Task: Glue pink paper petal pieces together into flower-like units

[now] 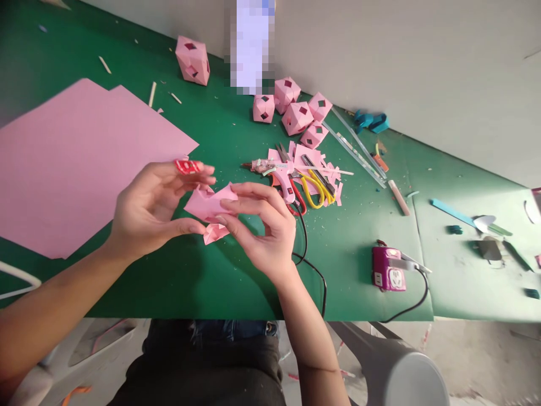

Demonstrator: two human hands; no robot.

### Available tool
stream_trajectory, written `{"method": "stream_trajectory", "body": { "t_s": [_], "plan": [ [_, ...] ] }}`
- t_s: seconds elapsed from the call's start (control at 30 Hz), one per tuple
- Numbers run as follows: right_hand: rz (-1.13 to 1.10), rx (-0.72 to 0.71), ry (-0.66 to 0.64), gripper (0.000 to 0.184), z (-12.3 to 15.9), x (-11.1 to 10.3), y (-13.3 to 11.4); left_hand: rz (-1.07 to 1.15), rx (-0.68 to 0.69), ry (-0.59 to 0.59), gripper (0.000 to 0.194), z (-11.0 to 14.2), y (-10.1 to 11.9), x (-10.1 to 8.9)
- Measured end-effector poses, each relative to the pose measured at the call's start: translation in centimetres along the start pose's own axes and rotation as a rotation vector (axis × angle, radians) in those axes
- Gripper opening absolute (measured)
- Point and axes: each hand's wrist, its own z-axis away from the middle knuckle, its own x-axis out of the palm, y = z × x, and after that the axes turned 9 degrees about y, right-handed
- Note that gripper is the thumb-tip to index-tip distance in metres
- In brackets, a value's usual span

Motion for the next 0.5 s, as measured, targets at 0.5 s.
{"method": "stream_trajectory", "body": {
  "t_s": [0.5],
  "plan": [
    [-0.170, 0.305, -0.195, 0.081, -0.8, 1.4, 2.9, -0.577, 0.536, 0.023, 0.045, 0.2, -2.0, -0.6]
  ]
}}
